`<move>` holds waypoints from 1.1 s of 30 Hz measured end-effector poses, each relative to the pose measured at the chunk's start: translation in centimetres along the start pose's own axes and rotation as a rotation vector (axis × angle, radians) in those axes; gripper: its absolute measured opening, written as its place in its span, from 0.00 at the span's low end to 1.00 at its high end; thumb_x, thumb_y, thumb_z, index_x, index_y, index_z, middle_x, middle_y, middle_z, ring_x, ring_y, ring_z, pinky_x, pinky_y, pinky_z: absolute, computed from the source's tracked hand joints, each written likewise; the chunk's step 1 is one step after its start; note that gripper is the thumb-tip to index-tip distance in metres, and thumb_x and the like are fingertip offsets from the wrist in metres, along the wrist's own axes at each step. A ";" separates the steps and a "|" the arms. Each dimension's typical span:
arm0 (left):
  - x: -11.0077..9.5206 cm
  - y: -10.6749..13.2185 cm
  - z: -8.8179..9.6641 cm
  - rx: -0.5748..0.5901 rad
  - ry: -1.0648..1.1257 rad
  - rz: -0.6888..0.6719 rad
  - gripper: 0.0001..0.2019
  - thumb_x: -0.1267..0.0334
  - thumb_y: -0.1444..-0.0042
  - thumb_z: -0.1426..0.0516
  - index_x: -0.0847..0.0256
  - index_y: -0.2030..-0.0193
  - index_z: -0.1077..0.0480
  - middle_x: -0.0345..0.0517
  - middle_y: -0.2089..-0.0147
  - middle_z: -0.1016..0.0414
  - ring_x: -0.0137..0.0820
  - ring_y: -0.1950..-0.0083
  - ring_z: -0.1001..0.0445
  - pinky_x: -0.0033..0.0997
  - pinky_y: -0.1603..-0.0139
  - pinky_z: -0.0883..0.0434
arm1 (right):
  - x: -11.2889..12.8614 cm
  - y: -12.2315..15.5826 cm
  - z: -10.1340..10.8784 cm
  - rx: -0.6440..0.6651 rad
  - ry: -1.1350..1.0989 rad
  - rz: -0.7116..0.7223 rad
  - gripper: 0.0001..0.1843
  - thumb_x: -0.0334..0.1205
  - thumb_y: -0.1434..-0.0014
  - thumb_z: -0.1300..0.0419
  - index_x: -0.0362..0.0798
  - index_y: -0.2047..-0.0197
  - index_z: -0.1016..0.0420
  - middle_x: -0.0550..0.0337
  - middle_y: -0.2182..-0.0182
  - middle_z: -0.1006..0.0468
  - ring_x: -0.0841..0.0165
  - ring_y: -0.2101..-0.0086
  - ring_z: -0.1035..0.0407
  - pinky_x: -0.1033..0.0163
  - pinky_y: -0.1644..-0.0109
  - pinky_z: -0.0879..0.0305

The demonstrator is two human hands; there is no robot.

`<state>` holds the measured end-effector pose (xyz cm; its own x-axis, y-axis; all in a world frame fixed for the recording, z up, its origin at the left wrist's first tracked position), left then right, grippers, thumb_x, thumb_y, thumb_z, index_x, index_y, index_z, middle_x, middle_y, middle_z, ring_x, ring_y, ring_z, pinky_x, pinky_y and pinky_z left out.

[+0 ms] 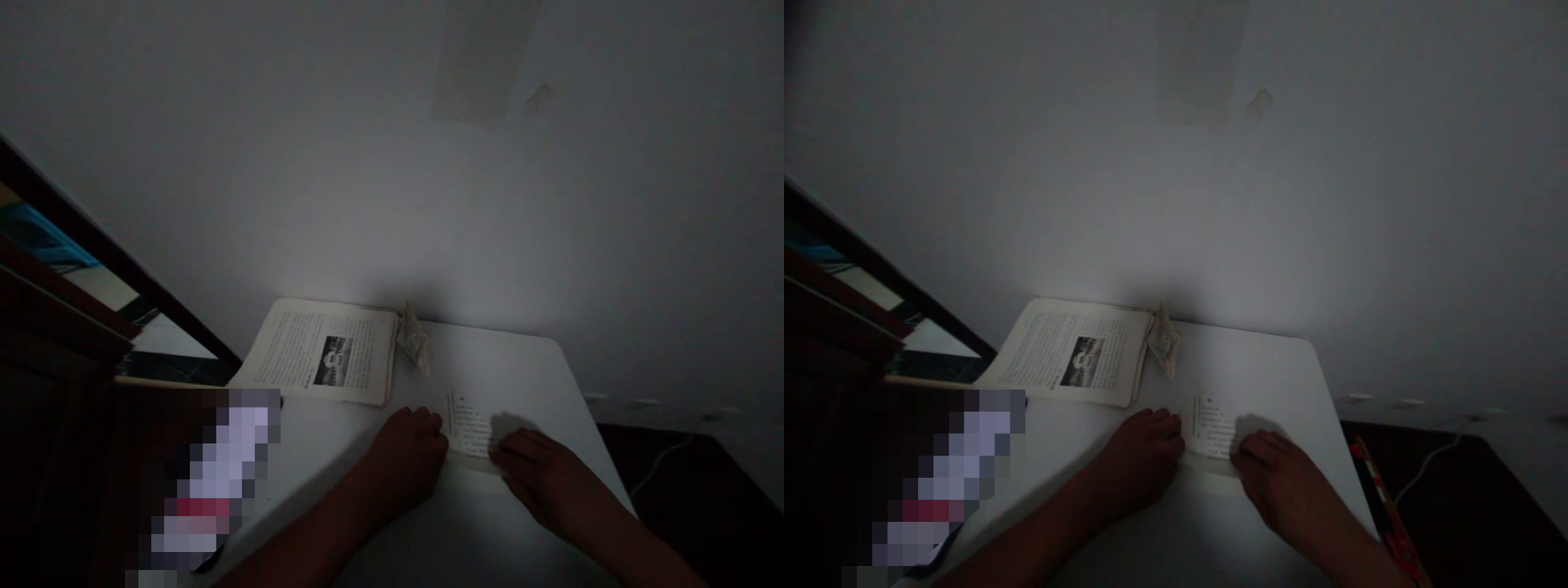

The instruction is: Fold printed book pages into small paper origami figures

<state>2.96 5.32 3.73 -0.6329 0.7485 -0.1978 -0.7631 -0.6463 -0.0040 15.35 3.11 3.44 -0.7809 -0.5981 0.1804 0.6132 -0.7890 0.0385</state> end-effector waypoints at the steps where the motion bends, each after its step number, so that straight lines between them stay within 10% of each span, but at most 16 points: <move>1: 0.0 0.0 0.0 0.003 -0.002 0.004 0.03 0.68 0.47 0.46 0.63 0.71 0.33 0.48 0.65 0.32 0.36 0.62 0.34 0.36 0.62 0.35 | -0.1 0.0 0.1 0.004 -0.003 -0.006 0.11 0.29 0.43 0.46 0.47 0.59 0.25 0.55 0.66 0.26 0.62 0.64 0.32 0.55 0.57 0.34; 14: 0.2 0.2 0.0 0.019 0.008 0.035 0.07 0.68 0.46 0.45 0.63 0.74 0.32 0.46 0.67 0.31 0.34 0.63 0.34 0.34 0.65 0.35 | -1.8 0.9 0.0 -0.114 -0.155 0.095 0.08 0.38 0.40 0.44 0.48 0.69 0.26 0.59 0.71 0.27 0.67 0.67 0.33 0.60 0.61 0.36; 21: -0.6 0.9 0.4 0.032 -0.021 0.024 0.04 0.68 0.47 0.44 0.64 0.73 0.31 0.47 0.65 0.32 0.36 0.62 0.34 0.35 0.64 0.34 | -2.2 3.0 0.2 -0.237 -0.081 0.143 0.08 0.37 0.43 0.41 0.47 0.59 0.26 0.54 0.62 0.25 0.64 0.59 0.32 0.58 0.54 0.35; 33: 0.9 3.4 -0.5 -0.251 0.142 0.022 0.04 0.68 0.45 0.45 0.62 0.69 0.30 0.44 0.62 0.29 0.33 0.59 0.34 0.33 0.58 0.37 | -1.2 1.7 0.7 -0.358 -0.188 0.151 0.06 0.36 0.42 0.43 0.50 0.62 0.25 0.56 0.66 0.24 0.66 0.63 0.31 0.59 0.58 0.34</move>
<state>-0.11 3.73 3.02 -0.6108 0.7169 -0.3362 -0.6817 -0.6921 -0.2373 17.40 2.62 3.95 -0.6304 -0.7004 0.3348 0.6129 -0.7137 -0.3391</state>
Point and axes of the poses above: each hand's wrist, its own y-axis away from the middle knuckle, its own z-axis out of the back of the hand, x = y × z, the point moved 8 cm from there along -y, towards the middle knuckle
